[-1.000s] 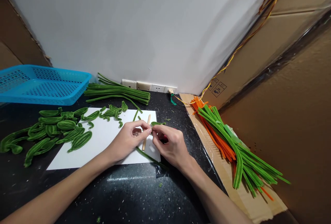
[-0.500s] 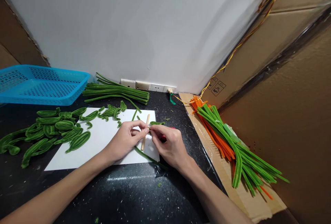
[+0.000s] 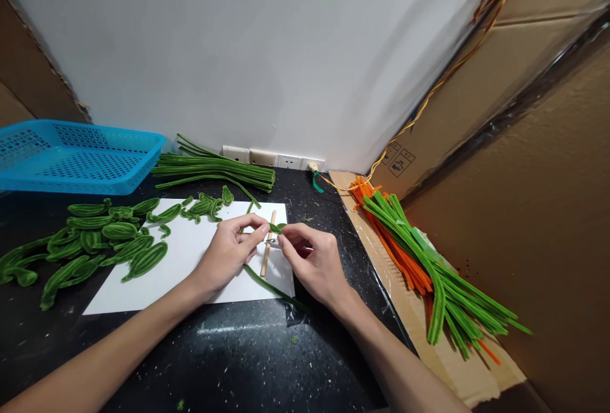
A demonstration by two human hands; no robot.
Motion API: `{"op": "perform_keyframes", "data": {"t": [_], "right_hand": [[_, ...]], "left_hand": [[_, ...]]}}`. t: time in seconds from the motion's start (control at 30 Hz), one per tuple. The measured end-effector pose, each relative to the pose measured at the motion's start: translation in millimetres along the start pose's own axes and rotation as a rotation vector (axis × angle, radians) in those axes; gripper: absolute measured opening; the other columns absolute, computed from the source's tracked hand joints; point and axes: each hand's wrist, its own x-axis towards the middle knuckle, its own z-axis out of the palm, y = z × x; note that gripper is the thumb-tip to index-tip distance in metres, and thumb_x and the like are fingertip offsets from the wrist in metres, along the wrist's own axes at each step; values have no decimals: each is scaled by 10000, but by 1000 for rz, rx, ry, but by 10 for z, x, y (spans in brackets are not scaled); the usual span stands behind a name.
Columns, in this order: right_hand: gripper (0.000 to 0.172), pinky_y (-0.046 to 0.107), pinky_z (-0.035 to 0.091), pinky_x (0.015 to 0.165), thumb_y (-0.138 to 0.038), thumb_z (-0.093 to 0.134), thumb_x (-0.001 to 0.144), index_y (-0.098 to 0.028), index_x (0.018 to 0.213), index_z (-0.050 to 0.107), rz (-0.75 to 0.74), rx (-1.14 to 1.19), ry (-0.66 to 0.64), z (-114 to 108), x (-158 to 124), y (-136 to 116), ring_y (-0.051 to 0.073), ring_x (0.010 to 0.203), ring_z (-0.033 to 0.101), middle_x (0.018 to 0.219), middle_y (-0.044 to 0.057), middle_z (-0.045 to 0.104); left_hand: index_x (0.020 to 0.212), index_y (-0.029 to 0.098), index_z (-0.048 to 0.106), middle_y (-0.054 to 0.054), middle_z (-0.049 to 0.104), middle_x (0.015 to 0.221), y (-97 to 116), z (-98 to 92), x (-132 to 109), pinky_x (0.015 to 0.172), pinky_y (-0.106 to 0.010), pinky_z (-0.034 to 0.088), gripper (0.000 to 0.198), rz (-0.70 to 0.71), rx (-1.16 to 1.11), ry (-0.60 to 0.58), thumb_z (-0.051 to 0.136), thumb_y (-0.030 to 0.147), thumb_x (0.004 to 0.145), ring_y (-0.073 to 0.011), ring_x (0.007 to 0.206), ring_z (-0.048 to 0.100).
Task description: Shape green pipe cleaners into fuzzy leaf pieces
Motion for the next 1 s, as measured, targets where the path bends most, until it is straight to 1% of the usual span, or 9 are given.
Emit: {"op": "perform_keyframes", "data": {"t": [0.13, 0.23, 0.3, 0.37, 0.47, 0.57, 0.73, 0.87, 1.0], "right_hand": [[139, 204, 538, 559, -296, 655, 982, -184, 953, 733, -27, -21, 19, -4, 5, 6, 137, 677, 687, 820, 28, 747], [144, 217, 539, 570, -280, 632, 990, -178, 964, 730, -69, -60, -7, -9, 0, 1, 139, 673, 670, 825, 35, 742], [150, 234, 542, 592, -272, 617, 996, -176, 980, 731, -101, -80, -42, -11, -9, -4, 144, 676, 659, 835, 42, 743], [156, 244, 529, 597, -275, 616, 997, -175, 981, 735, -101, -74, -68, -12, -13, -8, 145, 668, 646, 822, 43, 736], [172, 244, 504, 576, -314, 649, 986, -173, 947, 740, -17, 30, -74, -16, 0, -8, 142, 641, 631, 772, 36, 718], [204, 245, 501, 572, -369, 719, 947, -170, 904, 736, 78, 234, -78, -22, 32, -3, 137, 604, 626, 713, 23, 702], [231, 258, 489, 588, -388, 736, 942, -166, 882, 754, 104, 381, -151, -41, 57, -3, 131, 580, 593, 684, 17, 682], [223, 259, 477, 578, -338, 667, 990, -168, 878, 758, 42, 249, -214, -87, 40, -11, 137, 597, 589, 712, 26, 686], [171, 257, 425, 572, -216, 619, 992, -162, 950, 775, -215, -44, -223, -132, 34, -3, 133, 606, 577, 732, 34, 703]], "left_hand": [[903, 150, 678, -8, 648, 842, 28, 12, -16, 551, -220, 399, 204, -12, 0, -27, 665, 352, 926, -82, 578, 483], [908, 144, 685, -28, 672, 903, 46, 9, -23, 621, -235, 435, 203, 7, 37, -70, 657, 344, 928, -111, 670, 558], [885, 144, 686, -33, 673, 878, 55, 6, -27, 669, -249, 454, 226, 25, 69, -103, 622, 349, 953, -137, 729, 587], [840, 149, 670, -17, 641, 802, 59, 3, -33, 668, -248, 446, 268, 30, 88, -119, 582, 358, 982, -134, 708, 564], [780, 158, 628, 19, 559, 704, 59, 5, -39, 591, -232, 389, 324, 12, 80, -136, 563, 387, 1000, -103, 594, 465], [778, 153, 639, 32, 527, 664, 61, 20, -40, 545, -226, 344, 341, -12, 28, -158, 583, 412, 993, -87, 545, 406], [770, 148, 642, 44, 505, 608, 75, 26, -26, 522, -227, 318, 336, -58, -64, -174, 615, 417, 969, -79, 506, 360], [745, 142, 641, 25, 545, 648, 66, -40, 6, 526, -224, 318, 323, -45, -1, -212, 649, 402, 938, -81, 531, 388], [749, 144, 643, 8, 575, 686, 58, -103, 18, 516, -219, 321, 272, -24, 99, -274, 650, 347, 930, -88, 555, 453]]}}
